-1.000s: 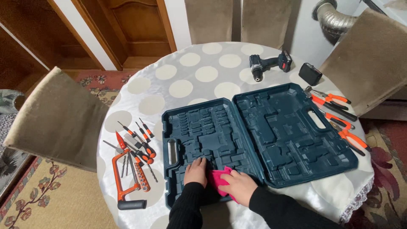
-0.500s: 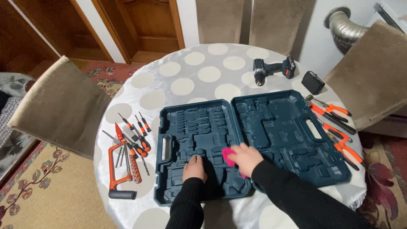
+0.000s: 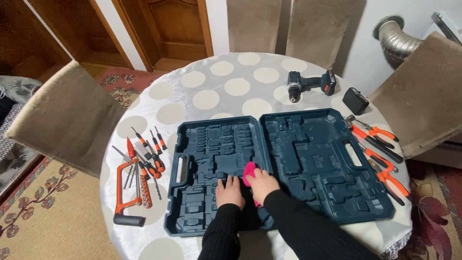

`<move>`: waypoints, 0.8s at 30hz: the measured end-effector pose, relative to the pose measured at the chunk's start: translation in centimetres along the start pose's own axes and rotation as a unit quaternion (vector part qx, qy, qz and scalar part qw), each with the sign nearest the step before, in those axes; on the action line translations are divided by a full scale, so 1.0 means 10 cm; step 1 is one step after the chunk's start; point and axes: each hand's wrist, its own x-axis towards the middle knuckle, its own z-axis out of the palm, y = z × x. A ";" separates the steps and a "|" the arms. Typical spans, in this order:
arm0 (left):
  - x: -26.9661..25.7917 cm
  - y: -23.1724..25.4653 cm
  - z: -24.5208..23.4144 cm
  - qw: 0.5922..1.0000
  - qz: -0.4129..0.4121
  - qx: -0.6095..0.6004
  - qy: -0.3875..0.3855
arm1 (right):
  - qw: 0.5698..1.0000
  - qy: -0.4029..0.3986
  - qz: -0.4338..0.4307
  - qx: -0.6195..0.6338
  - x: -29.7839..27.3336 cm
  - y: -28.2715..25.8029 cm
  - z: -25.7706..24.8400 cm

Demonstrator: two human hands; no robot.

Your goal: The person wipes the interior compartments of an open toolbox with a pink cloth. The toolbox is empty, and the person systematically cleans both halves of the case on a round table.

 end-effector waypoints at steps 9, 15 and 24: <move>0.25 -0.09 0.29 0.998 -0.015 -0.013 0.063 | 0.987 0.076 -0.100 0.100 -0.22 -0.17 0.03; 0.55 -0.47 0.28 0.985 -0.015 -0.061 0.163 | 0.973 0.126 -0.167 0.093 -0.01 -0.50 -0.48; 0.62 -0.22 0.29 0.996 -0.004 -0.048 0.079 | 0.990 0.067 -0.123 -0.003 0.22 -0.21 -0.36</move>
